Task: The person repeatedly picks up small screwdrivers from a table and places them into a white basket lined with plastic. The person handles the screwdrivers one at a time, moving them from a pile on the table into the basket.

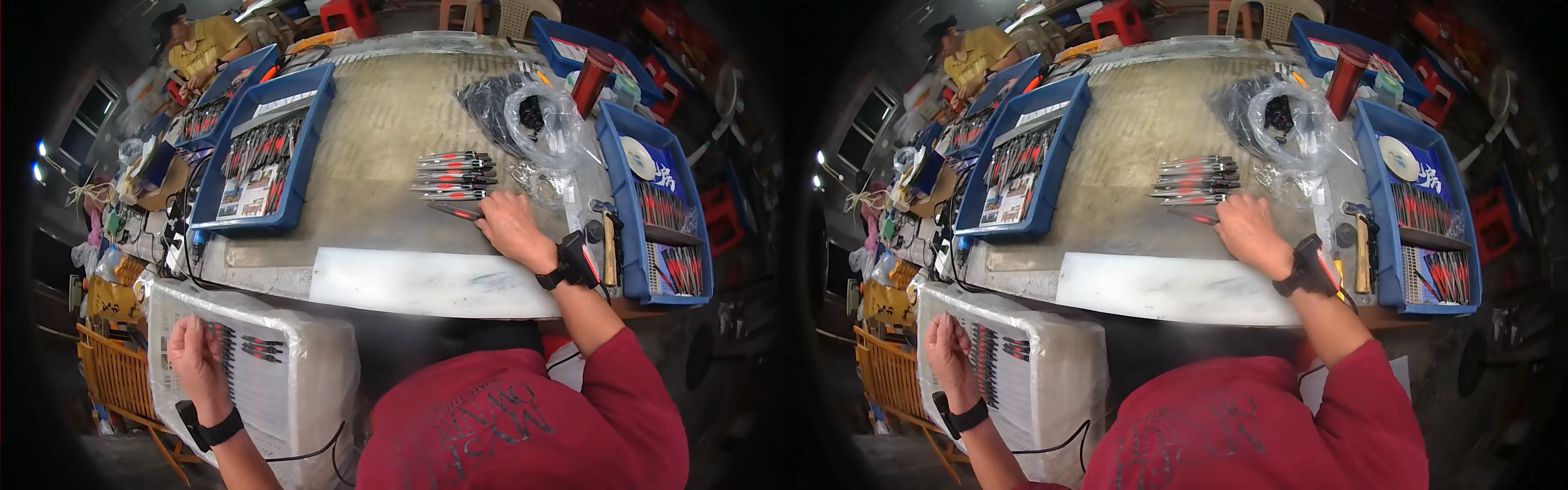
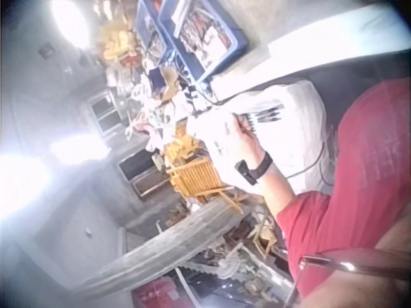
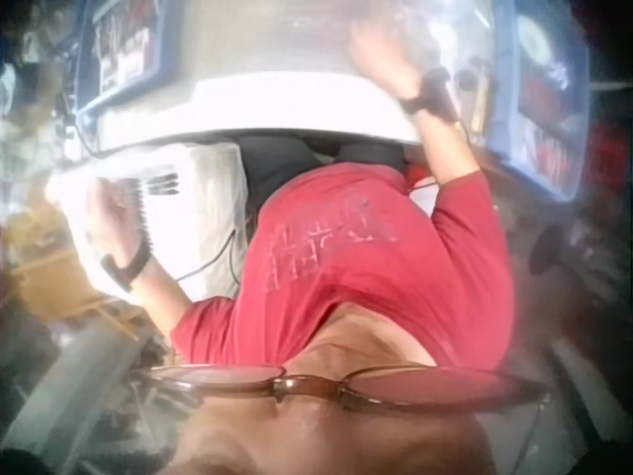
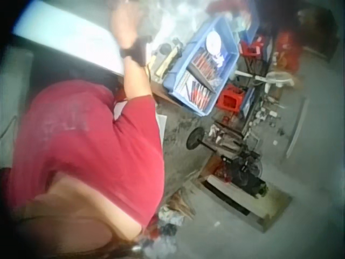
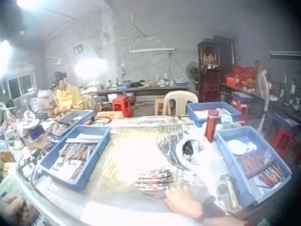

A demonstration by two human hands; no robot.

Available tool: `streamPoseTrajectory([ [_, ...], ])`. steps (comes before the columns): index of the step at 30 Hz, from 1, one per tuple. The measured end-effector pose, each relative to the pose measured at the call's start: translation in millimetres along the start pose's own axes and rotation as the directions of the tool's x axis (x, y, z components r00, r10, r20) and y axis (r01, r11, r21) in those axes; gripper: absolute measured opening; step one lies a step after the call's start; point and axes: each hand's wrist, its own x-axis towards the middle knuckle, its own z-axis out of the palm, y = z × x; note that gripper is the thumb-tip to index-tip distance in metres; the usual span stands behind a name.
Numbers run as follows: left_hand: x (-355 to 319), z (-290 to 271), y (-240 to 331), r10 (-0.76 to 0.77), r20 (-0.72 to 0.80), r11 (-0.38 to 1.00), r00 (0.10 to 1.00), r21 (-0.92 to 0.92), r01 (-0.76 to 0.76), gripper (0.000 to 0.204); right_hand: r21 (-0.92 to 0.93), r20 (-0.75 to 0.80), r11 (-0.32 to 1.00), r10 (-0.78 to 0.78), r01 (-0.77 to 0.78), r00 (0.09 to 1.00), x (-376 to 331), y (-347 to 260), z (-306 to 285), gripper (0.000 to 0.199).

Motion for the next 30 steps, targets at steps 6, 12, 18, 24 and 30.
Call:
streamPoseTrajectory([
  [6, -18, 42, 16, -0.049, 0.135, 0.997, 0.99, 0.061, 0.041, 0.011, 0.609, 0.197, 0.746, 0.186, -0.269, 0.963, 0, -25, -24, 0.018],
  [12, -41, 99, 12, -0.265, 0.448, 0.964, 0.854, 0.152, 0.219, 0.019, 0.946, 0.213, 0.23, 0.087, -0.228, 0.973, -5, -102, -51, 0.014],
  [18, -47, 122, 0, -0.351, 0.541, 0.925, 0.765, 0.074, 0.372, 0.018, 0.961, 0.089, 0.267, -0.071, -0.067, 0.994, -12, -167, -61, 0.016],
  [24, -11, 58, 6, 0.019, 0.321, 0.988, 0.947, -0.153, 0.032, 0.019, 0.928, -0.06, 0.362, -0.085, 0.087, 0.995, -8, -164, -55, 0.034],
  [30, 41, -61, -25, 0.047, -0.273, 0.985, 0.961, 0.171, 0.001, 0.02, 0.933, 0.026, 0.353, 0.141, -0.075, 0.99, -15, -139, -36, 0.027],
])
